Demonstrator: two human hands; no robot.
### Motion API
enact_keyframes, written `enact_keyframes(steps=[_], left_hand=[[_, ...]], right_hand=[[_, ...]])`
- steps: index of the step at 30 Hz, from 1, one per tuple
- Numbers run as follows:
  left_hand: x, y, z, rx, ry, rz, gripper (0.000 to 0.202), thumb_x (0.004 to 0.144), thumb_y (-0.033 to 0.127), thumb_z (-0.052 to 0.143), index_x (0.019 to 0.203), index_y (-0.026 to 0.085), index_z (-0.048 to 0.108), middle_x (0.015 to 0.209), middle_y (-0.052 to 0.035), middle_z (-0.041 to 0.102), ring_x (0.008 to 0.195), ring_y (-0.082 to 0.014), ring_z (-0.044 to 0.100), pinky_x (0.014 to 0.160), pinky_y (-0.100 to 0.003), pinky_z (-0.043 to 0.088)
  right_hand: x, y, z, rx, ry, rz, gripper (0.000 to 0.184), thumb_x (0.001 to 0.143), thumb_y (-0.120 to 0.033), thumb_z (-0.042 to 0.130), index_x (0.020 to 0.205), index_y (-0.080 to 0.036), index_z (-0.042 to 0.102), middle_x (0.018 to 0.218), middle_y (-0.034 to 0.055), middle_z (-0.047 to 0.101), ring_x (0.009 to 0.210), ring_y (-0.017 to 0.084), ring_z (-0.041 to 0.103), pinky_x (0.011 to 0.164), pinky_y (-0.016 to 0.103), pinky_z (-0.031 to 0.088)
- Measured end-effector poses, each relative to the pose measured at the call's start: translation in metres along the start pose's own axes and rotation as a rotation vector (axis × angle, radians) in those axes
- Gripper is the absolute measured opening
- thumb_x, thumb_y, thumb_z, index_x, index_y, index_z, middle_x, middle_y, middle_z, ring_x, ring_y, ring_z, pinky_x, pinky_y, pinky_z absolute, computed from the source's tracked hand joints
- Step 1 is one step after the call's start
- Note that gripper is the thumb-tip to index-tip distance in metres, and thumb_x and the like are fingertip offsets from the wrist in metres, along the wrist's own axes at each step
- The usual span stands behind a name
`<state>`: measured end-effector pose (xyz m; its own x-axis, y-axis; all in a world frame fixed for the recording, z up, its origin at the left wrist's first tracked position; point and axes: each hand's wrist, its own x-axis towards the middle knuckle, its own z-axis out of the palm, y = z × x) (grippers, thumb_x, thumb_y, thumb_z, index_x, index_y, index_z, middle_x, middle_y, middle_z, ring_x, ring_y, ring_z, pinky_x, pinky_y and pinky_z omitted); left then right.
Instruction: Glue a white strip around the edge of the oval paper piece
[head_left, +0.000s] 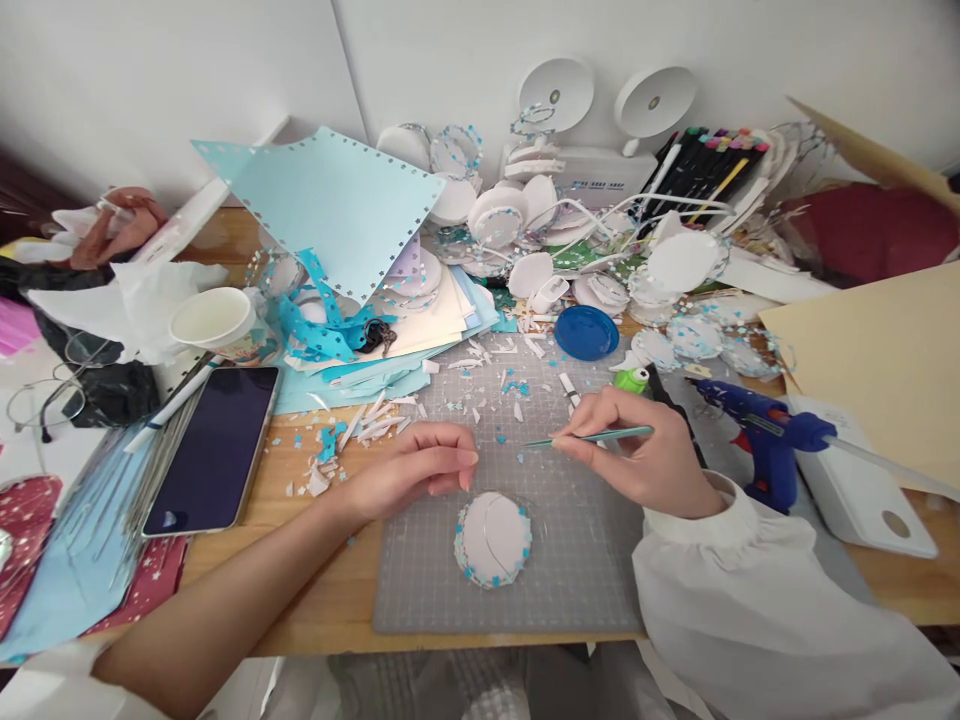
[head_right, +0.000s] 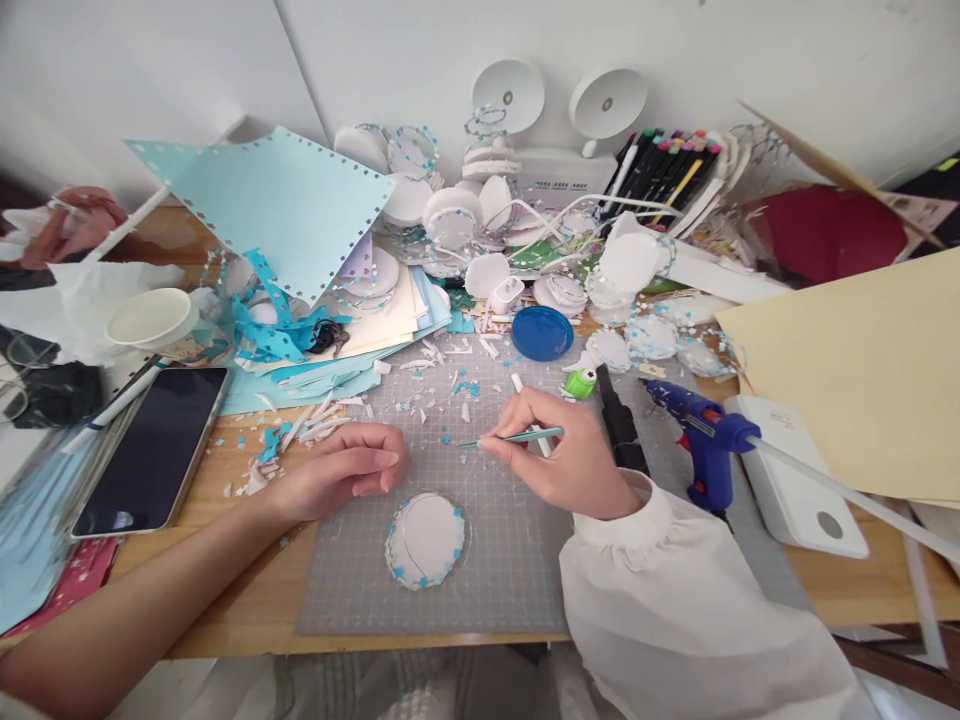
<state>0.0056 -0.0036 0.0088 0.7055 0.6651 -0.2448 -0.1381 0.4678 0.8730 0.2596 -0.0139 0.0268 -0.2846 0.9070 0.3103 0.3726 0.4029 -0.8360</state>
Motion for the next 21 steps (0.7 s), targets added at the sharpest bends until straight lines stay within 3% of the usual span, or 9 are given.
enact_keyframes(steps=[2,7,21], left_hand=[[0.0003,-0.0002,0.0006,0.007,0.009,0.003,0.026,0.081,0.031,0.061,0.064,0.011,0.057,0.057,0.0027,0.045,0.048,-0.0062,0.03,0.05,-0.026,0.019],[0.0008,-0.0006,0.0009,0.003,0.008,0.009,0.026,0.081,0.031,0.061,0.064,0.011,0.058,0.057,0.0027,0.046,0.048,-0.0061,0.031,0.05,-0.025,0.019],[0.0001,0.0005,0.0005,-0.012,-0.01,0.012,0.025,0.081,0.029,0.061,0.064,0.011,0.058,0.057,0.0025,0.046,0.048,-0.0063,0.032,0.05,-0.025,0.02]], right_hand=[[-0.0004,0.0002,0.0014,0.034,0.036,-0.011,0.02,0.08,-0.026,0.069,0.072,-0.023,0.051,0.068,0.0014,0.062,0.068,0.018,0.064,0.065,0.034,0.051],[-0.0014,0.0032,0.0005,-0.027,-0.099,-0.013,0.018,0.081,-0.021,0.067,0.071,-0.022,0.052,0.066,0.0002,0.059,0.062,0.015,0.059,0.058,0.03,0.047],[-0.0015,0.0032,0.0006,-0.1,-0.234,-0.065,0.016,0.083,-0.016,0.062,0.073,-0.022,0.052,0.07,0.0009,0.062,0.065,0.014,0.059,0.06,0.028,0.048]])
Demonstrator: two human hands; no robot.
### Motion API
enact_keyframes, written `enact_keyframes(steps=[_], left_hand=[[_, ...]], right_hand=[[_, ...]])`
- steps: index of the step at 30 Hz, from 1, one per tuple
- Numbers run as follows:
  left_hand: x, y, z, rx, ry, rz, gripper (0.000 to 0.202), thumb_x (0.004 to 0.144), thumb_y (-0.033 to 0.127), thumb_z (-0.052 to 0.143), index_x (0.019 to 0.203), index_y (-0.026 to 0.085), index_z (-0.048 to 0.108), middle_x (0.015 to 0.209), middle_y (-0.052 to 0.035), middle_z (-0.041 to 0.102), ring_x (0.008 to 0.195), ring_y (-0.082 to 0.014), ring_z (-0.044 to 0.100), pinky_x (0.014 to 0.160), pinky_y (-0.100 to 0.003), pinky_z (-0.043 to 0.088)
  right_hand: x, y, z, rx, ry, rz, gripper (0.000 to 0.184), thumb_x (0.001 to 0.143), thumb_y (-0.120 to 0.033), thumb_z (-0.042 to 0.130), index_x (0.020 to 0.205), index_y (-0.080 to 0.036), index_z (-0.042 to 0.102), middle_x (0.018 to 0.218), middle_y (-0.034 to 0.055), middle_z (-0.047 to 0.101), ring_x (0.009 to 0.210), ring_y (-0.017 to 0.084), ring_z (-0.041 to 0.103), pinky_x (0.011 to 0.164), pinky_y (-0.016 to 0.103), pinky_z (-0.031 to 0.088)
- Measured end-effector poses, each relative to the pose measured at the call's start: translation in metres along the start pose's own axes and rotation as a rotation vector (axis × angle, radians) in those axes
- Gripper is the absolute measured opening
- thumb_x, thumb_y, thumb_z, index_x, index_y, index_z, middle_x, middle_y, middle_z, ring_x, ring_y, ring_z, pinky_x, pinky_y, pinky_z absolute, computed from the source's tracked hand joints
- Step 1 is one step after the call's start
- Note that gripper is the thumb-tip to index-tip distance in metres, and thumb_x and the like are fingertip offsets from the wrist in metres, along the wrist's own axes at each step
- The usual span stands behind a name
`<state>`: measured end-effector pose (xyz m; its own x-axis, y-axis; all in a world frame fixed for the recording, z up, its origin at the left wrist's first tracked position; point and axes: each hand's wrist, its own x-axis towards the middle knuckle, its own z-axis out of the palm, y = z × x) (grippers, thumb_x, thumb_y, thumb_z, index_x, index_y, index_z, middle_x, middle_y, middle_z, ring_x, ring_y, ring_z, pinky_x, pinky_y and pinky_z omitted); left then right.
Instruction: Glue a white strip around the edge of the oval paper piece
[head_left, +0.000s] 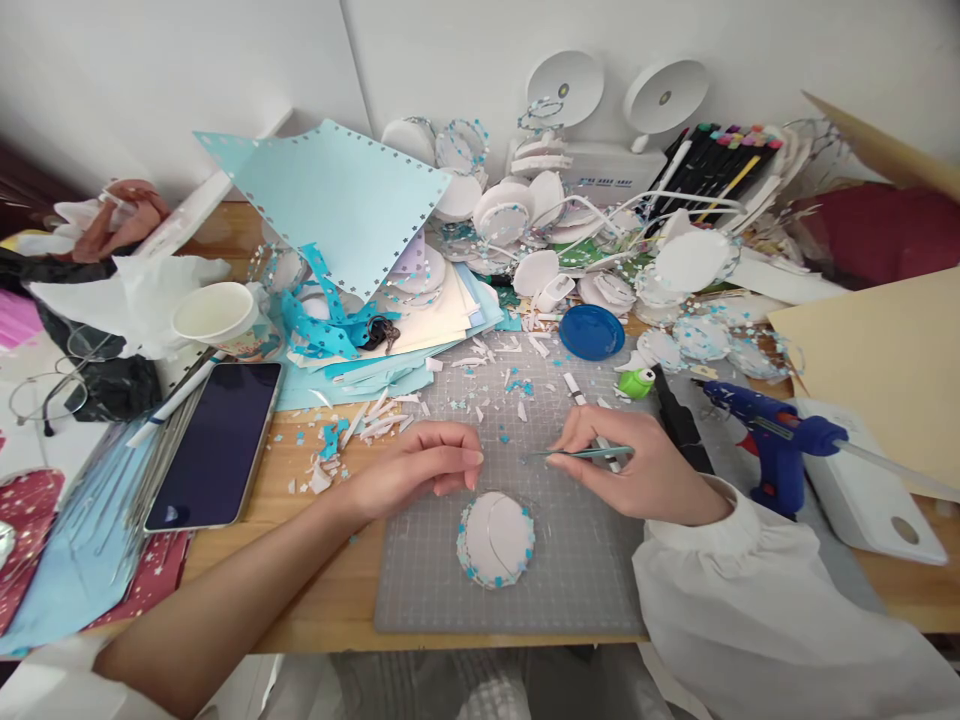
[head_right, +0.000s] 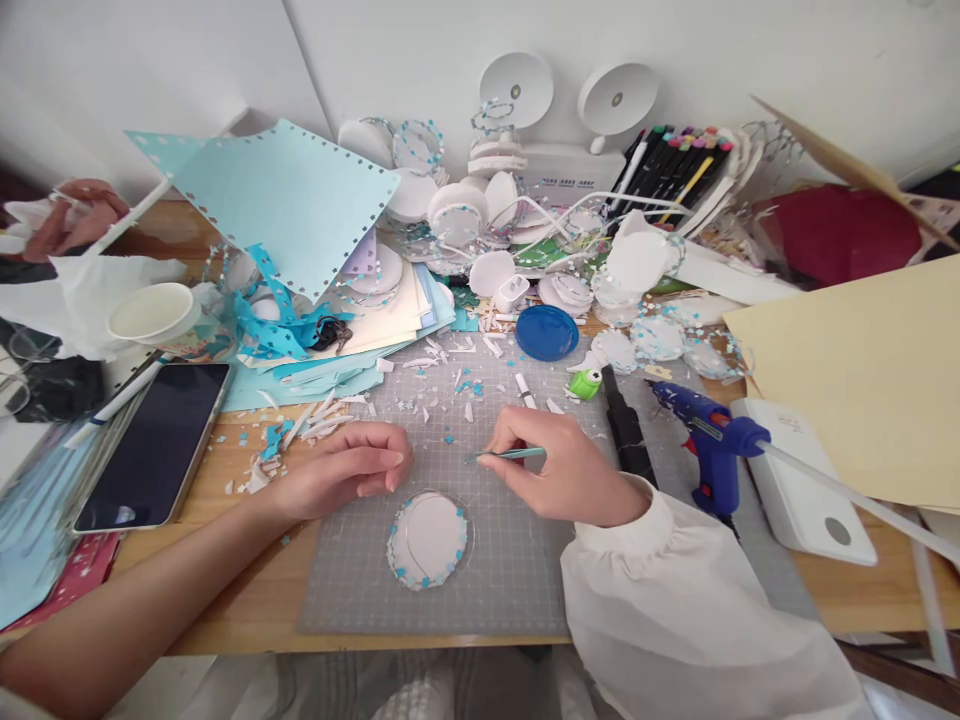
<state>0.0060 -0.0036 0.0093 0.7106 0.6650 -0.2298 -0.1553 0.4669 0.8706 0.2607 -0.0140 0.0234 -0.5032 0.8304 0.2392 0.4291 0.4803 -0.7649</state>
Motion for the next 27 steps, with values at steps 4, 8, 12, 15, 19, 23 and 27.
enact_keyframes(steps=[4,8,12,15,19,23,27], left_hand=[[0.0,-0.001,-0.001,0.003,0.007,-0.005,0.024,0.082,0.028,0.061,0.065,0.011,0.058,0.059,0.0016,0.048,0.049,-0.0063,0.033,0.05,-0.025,0.021],[0.0,-0.003,-0.001,0.014,0.008,0.017,0.023,0.086,0.03,0.059,0.071,0.012,0.059,0.056,0.0042,0.042,0.05,-0.0064,0.032,0.051,-0.023,0.023],[0.003,-0.005,0.005,0.071,0.101,0.106,0.019,0.086,0.032,0.063,0.086,0.014,0.059,0.061,0.0052,0.045,0.053,-0.0066,0.036,0.052,-0.021,0.027],[0.005,-0.003,0.011,0.124,0.167,0.138,0.02,0.084,0.033,0.067,0.091,0.015,0.061,0.068,0.0035,0.051,0.058,-0.007,0.041,0.054,-0.02,0.032],[0.005,-0.003,0.017,0.137,0.252,0.177,0.024,0.078,0.033,0.073,0.089,0.014,0.064,0.076,0.0002,0.058,0.065,-0.0088,0.049,0.06,-0.02,0.039],[0.006,-0.005,0.016,0.116,0.289,0.172,0.02,0.074,0.03,0.076,0.081,0.013,0.066,0.076,-0.0001,0.061,0.068,-0.0094,0.051,0.063,-0.02,0.042],[0.006,-0.007,0.014,0.123,0.296,0.176,0.018,0.076,0.028,0.075,0.079,0.013,0.067,0.071,0.001,0.06,0.063,-0.0083,0.049,0.059,-0.019,0.04]], right_hand=[[0.0,-0.001,0.003,0.083,0.073,-0.007,0.016,0.083,-0.015,0.063,0.073,-0.022,0.052,0.069,0.0008,0.061,0.064,0.014,0.059,0.059,0.029,0.048],[0.002,-0.002,0.009,0.27,0.28,-0.044,0.02,0.078,-0.013,0.069,0.073,-0.022,0.051,0.068,-0.0008,0.059,0.063,0.014,0.06,0.057,0.029,0.048],[0.003,-0.001,0.019,0.48,0.435,0.022,0.022,0.079,-0.014,0.07,0.072,-0.021,0.051,0.067,-0.0018,0.055,0.062,0.013,0.058,0.059,0.03,0.051],[0.003,0.0,0.027,0.606,0.476,0.057,0.021,0.08,-0.013,0.07,0.075,-0.021,0.051,0.068,-0.0029,0.054,0.057,0.01,0.053,0.053,0.026,0.046],[0.003,-0.002,0.036,0.656,0.494,0.064,0.021,0.08,-0.011,0.07,0.075,-0.021,0.051,0.067,-0.0038,0.054,0.055,0.008,0.051,0.049,0.023,0.04],[0.002,-0.005,0.042,0.662,0.469,0.082,0.021,0.08,-0.012,0.07,0.075,-0.021,0.052,0.069,-0.0032,0.055,0.056,0.009,0.052,0.052,0.026,0.043],[0.003,-0.005,0.043,0.718,0.433,0.126,0.021,0.081,-0.012,0.069,0.075,-0.021,0.051,0.069,-0.0034,0.055,0.055,0.008,0.051,0.053,0.025,0.04]])
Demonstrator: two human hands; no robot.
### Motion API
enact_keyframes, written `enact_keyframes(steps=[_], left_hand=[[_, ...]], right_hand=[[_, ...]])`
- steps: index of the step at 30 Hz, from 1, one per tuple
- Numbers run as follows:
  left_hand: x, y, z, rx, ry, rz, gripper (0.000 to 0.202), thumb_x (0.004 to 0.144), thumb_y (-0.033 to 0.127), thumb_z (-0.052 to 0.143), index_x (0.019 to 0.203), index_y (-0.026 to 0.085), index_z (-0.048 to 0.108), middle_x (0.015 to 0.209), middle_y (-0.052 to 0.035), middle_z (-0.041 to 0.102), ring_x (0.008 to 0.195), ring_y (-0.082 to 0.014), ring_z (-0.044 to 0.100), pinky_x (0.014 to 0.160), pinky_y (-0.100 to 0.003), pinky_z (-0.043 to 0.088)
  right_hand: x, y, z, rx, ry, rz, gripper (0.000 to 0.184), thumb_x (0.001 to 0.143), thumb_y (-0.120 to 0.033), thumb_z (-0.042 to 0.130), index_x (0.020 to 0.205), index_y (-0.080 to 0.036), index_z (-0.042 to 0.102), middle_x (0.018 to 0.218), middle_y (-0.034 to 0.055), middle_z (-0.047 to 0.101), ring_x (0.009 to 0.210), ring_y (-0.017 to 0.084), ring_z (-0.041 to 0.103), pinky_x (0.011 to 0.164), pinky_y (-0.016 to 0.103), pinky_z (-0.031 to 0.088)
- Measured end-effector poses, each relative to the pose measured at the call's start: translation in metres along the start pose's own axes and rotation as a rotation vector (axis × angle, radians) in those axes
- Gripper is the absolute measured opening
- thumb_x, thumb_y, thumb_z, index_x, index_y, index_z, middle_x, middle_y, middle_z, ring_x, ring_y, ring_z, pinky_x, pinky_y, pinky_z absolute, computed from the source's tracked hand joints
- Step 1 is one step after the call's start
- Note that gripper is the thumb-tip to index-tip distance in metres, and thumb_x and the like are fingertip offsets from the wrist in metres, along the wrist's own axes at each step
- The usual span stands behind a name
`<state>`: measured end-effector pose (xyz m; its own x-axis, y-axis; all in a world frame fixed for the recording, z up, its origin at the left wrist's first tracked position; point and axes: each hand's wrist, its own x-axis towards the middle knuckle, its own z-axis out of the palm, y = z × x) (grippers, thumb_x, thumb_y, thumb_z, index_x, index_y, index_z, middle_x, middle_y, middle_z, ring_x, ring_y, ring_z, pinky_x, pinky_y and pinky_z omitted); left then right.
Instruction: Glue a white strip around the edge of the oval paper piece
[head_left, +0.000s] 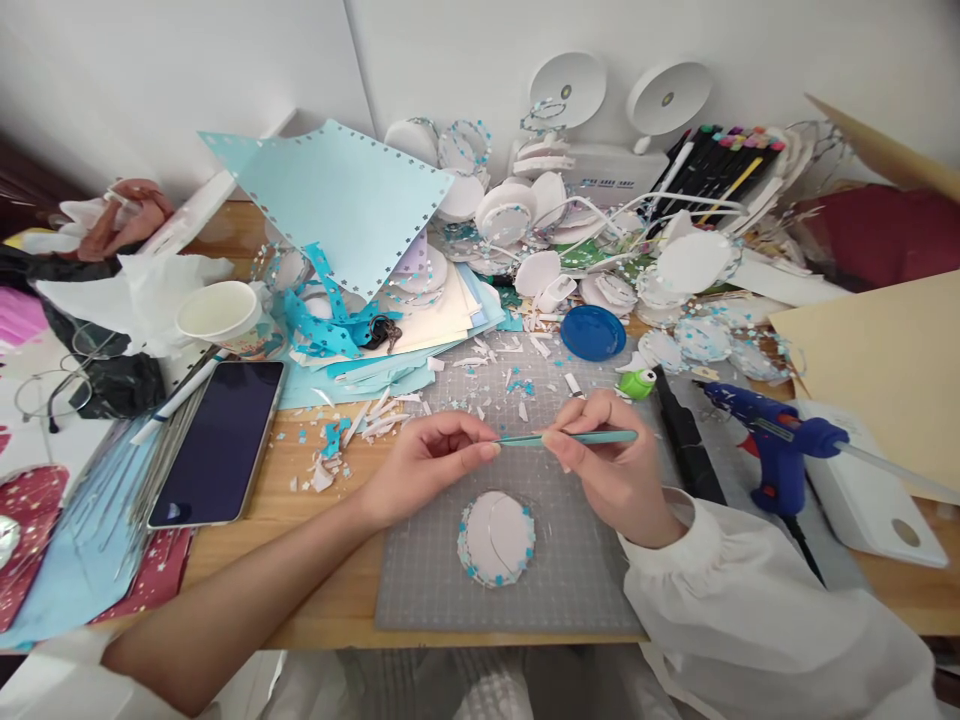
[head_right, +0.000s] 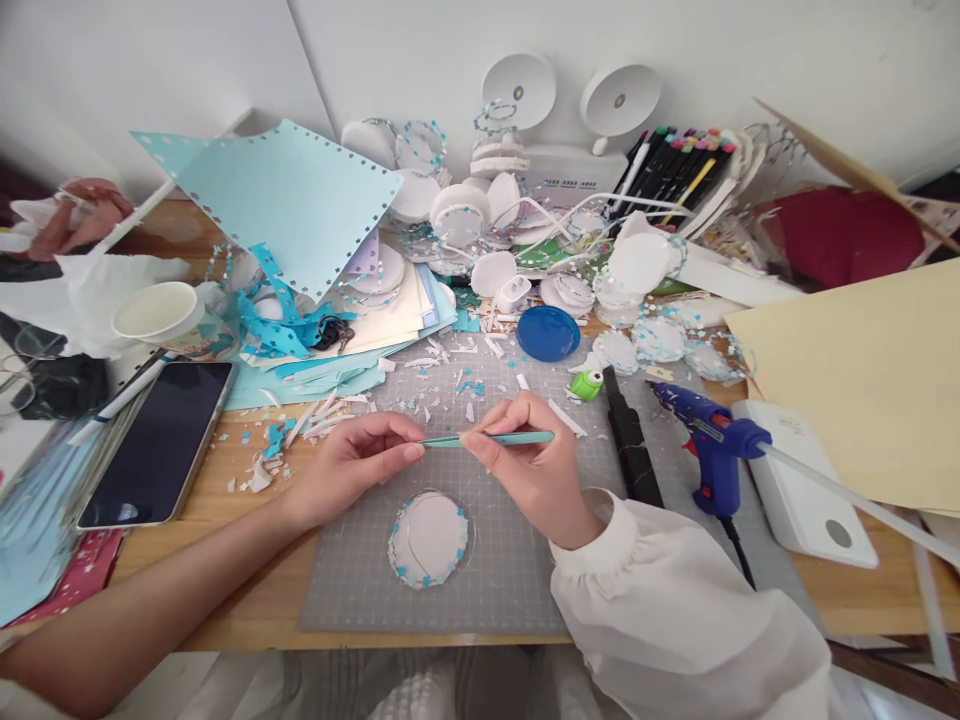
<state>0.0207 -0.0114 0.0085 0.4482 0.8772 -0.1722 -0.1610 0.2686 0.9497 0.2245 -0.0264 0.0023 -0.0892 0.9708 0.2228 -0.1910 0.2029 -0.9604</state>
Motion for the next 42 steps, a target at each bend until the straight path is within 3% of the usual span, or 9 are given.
enact_keyframes(steps=[13,31,42], left_hand=[[-0.0012,-0.0011,-0.003,0.079,-0.017,0.007,0.013,0.081,0.025,0.071,0.082,0.013,0.069,0.067,0.0022,0.06,0.053,-0.0046,0.041,0.05,-0.018,0.032],[-0.0009,0.0022,-0.0041,0.156,-0.06,-0.004,0.028,0.083,0.04,0.066,0.083,0.012,0.068,0.07,-0.001,0.061,0.052,-0.0058,0.041,0.05,-0.02,0.033],[-0.0006,0.0047,-0.0023,0.115,-0.05,-0.006,0.024,0.081,0.036,0.07,0.082,0.012,0.067,0.067,0.0003,0.059,0.052,-0.0061,0.042,0.05,-0.02,0.033]], right_hand=[[0.0039,0.0001,-0.0041,0.061,0.024,0.072,0.023,0.082,-0.015,0.069,0.073,-0.02,0.048,0.065,-0.0058,0.053,0.052,0.007,0.045,0.05,0.024,0.031],[0.0044,-0.0004,-0.008,0.003,-0.022,0.04,0.021,0.081,-0.014,0.07,0.074,-0.021,0.051,0.067,-0.0048,0.053,0.055,0.008,0.047,0.052,0.025,0.034],[0.0097,-0.0069,-0.002,0.103,0.029,0.176,0.03,0.076,-0.023,0.075,0.068,-0.02,0.046,0.058,-0.0062,0.049,0.047,0.006,0.039,0.046,0.023,0.027]])
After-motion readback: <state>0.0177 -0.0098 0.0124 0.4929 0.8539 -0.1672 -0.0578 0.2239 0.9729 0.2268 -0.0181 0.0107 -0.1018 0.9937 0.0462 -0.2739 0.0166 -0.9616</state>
